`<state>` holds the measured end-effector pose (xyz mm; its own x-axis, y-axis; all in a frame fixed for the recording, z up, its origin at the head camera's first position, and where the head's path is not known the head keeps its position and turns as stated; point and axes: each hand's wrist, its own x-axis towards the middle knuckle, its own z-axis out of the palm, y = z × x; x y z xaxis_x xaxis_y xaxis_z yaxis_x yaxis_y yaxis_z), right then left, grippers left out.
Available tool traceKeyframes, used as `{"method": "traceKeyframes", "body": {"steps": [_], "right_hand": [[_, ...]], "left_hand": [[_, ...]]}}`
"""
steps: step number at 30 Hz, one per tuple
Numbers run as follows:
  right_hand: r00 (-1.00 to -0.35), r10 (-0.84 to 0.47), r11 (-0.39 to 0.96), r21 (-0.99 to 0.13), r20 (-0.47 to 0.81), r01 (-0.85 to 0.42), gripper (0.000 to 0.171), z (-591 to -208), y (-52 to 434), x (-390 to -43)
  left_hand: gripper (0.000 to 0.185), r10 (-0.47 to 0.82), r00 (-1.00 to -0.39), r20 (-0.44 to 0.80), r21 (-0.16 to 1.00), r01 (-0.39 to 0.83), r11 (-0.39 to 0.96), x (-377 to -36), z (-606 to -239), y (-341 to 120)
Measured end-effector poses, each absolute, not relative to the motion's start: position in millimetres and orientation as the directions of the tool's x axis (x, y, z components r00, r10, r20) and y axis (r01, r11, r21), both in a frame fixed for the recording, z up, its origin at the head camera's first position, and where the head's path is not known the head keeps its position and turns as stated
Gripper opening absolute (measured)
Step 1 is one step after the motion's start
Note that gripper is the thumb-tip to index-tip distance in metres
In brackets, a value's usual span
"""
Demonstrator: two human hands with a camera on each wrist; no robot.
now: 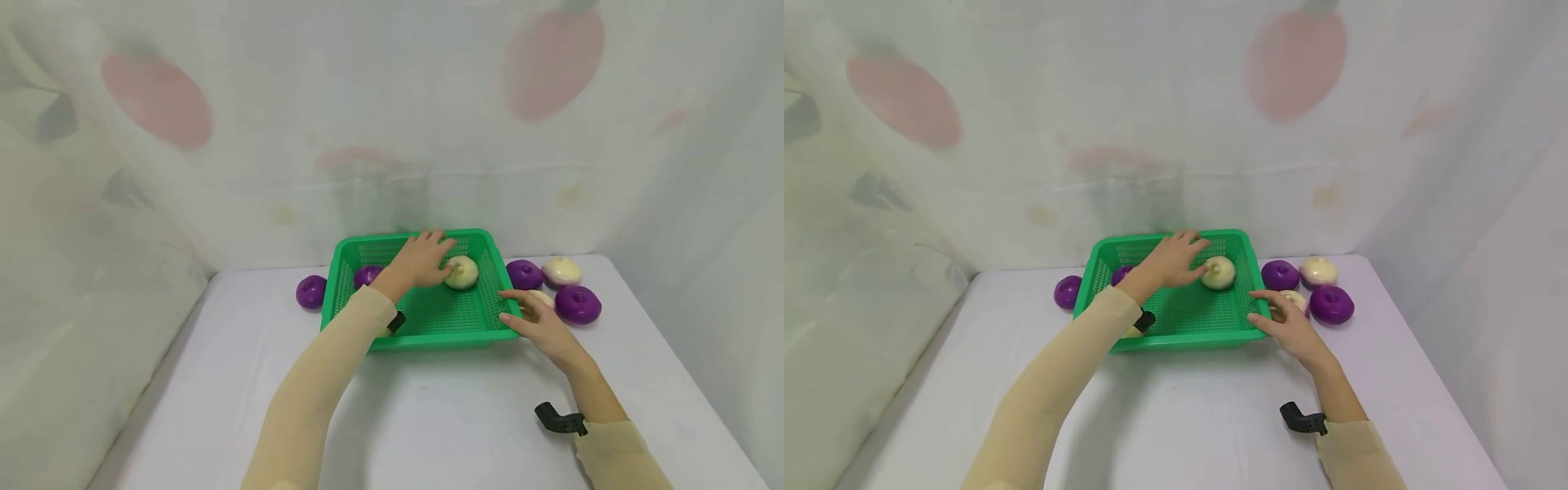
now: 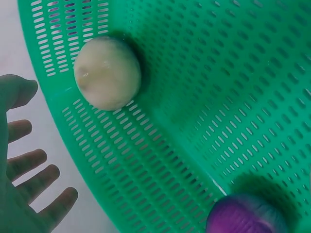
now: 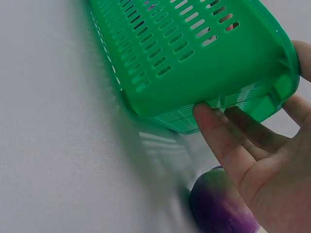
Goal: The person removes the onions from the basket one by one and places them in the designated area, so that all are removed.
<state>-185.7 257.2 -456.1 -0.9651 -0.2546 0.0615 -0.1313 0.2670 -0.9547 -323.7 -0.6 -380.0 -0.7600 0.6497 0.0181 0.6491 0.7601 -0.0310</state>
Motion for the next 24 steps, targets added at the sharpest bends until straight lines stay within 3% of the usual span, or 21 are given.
{"method": "traceKeyframes", "body": {"steps": [13, 24], "right_hand": [[-0.963, -0.263, 0.27, -0.953, 0.068, -0.141, 0.052, -457.6, 255.2, -188.3], [-0.968, -0.239, 0.271, -0.952, 0.072, -0.138, 0.052, -453.2, 264.4, -182.2]], "left_hand": [[0.062, 0.648, -0.759, -0.071, -0.073, 0.652, 0.755, -327.3, -392.4, 18.3], [0.062, 0.608, -0.782, -0.136, 0.019, 0.612, 0.791, -328.0, -407.9, 46.9]]}}
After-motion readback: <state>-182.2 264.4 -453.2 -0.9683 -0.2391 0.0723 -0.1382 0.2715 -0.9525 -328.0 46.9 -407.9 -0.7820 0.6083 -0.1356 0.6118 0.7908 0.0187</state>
